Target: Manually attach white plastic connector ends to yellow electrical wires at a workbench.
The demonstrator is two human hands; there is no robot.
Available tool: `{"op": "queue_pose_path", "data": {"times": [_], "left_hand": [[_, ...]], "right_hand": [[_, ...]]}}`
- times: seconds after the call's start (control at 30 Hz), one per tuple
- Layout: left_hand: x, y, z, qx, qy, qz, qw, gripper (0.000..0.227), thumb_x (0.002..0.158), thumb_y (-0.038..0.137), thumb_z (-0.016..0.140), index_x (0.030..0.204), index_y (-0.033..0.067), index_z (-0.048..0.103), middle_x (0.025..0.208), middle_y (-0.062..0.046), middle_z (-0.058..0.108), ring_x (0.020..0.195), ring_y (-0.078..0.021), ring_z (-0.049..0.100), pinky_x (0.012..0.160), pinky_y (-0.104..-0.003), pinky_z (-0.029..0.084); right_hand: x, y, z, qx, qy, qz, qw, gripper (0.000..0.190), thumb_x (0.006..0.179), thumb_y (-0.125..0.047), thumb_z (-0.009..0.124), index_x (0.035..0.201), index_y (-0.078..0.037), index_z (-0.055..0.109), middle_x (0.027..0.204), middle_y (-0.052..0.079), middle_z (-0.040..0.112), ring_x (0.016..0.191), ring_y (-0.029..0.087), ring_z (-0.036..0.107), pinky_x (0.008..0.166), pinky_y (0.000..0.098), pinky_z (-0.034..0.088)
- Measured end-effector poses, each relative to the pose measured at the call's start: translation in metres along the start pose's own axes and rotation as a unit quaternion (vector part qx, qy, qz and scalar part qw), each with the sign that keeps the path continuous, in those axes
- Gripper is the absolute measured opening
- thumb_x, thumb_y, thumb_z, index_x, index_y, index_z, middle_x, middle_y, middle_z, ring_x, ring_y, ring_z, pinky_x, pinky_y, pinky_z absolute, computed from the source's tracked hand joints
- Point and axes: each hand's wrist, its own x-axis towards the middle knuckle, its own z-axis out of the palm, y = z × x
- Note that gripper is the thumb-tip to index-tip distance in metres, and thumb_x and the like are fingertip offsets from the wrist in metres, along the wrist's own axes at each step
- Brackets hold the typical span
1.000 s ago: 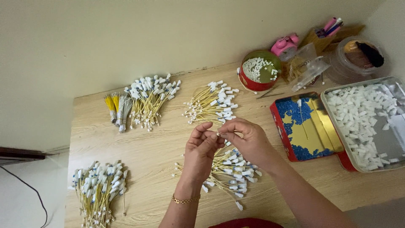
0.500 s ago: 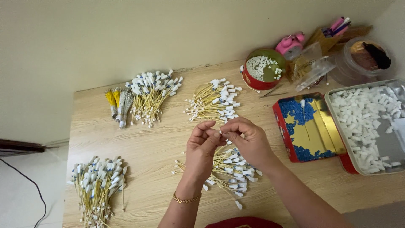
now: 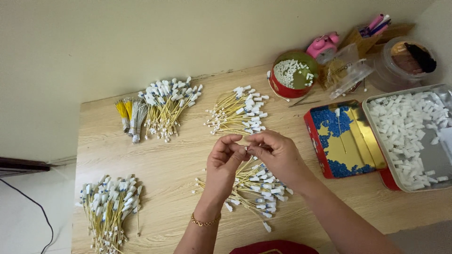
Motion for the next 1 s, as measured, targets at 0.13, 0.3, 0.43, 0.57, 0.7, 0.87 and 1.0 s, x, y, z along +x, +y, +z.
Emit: {"op": "queue_pose_path", "data": {"times": [0.13, 0.3, 0.43, 0.57, 0.7, 0.87, 1.0], "left_hand": [[0.001, -0.002, -0.002, -0.021, -0.001, -0.004, 1.0, 0.032, 0.089, -0.005, 0.07, 0.12, 0.0015, 0.065, 0.08, -0.012, 0.069, 0.073, -0.0202, 0.072, 0.074, -0.032, 0.06], [0.003, -0.005, -0.002, -0.026, 0.008, 0.001, 1.0, 0.031, 0.091, -0.004, 0.07, 0.121, 0.0012, 0.065, 0.08, -0.013, 0.069, 0.072, -0.0194, 0.072, 0.073, -0.031, 0.059], [0.006, -0.006, -0.005, -0.045, 0.011, 0.003, 0.999, 0.031, 0.091, -0.005, 0.068, 0.121, 0.0005, 0.064, 0.079, -0.013, 0.068, 0.071, -0.0197, 0.071, 0.073, -0.032, 0.06], [0.006, -0.007, -0.012, -0.114, -0.006, -0.024, 0.993, 0.037, 0.091, -0.008, 0.065, 0.126, 0.0019, 0.06, 0.081, -0.012, 0.068, 0.074, -0.0214, 0.073, 0.072, -0.03, 0.061], [0.01, -0.017, -0.019, -0.109, -0.042, -0.021, 0.993, 0.041, 0.09, -0.011, 0.065, 0.129, 0.002, 0.059, 0.084, -0.014, 0.069, 0.083, -0.0266, 0.075, 0.076, -0.033, 0.061], [0.013, -0.004, -0.023, -0.005, -0.068, -0.002, 0.998, 0.038, 0.092, -0.009, 0.063, 0.129, 0.0003, 0.062, 0.084, -0.009, 0.066, 0.09, -0.0225, 0.073, 0.084, -0.034, 0.06], [0.038, -0.022, -0.043, 0.054, -0.067, 0.009, 0.996, 0.039, 0.094, -0.005, 0.063, 0.133, 0.0, 0.061, 0.083, -0.008, 0.061, 0.082, -0.0185, 0.069, 0.081, -0.032, 0.06]], "right_hand": [[0.0, 0.014, 0.0, -0.014, 0.003, -0.003, 1.0, 0.009, 0.087, -0.001, 0.078, 0.096, -0.002, 0.079, 0.079, 0.012, 0.071, 0.075, 0.014, 0.067, 0.068, 0.0324, 0.058], [-0.001, 0.019, 0.008, -0.045, 0.026, -0.079, 0.995, 0.01, 0.087, -0.004, 0.079, 0.096, -0.008, 0.083, 0.084, 0.009, 0.073, 0.076, 0.015, 0.069, 0.071, 0.0298, 0.056], [0.002, 0.018, 0.005, -0.048, 0.008, -0.074, 0.996, 0.011, 0.086, -0.007, 0.081, 0.096, -0.009, 0.083, 0.084, 0.009, 0.075, 0.075, 0.017, 0.071, 0.071, 0.031, 0.056], [0.003, 0.016, -0.002, 0.006, -0.057, 0.013, 0.998, 0.013, 0.087, -0.001, 0.074, 0.099, 0.0, 0.08, 0.081, 0.013, 0.071, 0.078, 0.016, 0.061, 0.072, 0.0361, 0.054], [0.007, 0.016, 0.0, 0.062, -0.074, 0.113, 0.989, 0.016, 0.084, 0.001, 0.072, 0.099, 0.004, 0.077, 0.079, 0.009, 0.069, 0.076, 0.012, 0.056, 0.067, 0.0285, 0.049], [0.017, 0.011, 0.002, 0.015, -0.082, 0.092, 0.992, 0.014, 0.082, 0.004, 0.073, 0.096, 0.005, 0.078, 0.072, 0.013, 0.069, 0.069, 0.014, 0.058, 0.061, 0.0298, 0.048], [0.037, 0.02, 0.004, -0.149, -0.109, -0.025, 0.983, 0.009, 0.085, -0.007, 0.074, 0.093, -0.005, 0.078, 0.079, 0.018, 0.072, 0.076, 0.031, 0.071, 0.068, 0.0417, 0.055]]}}
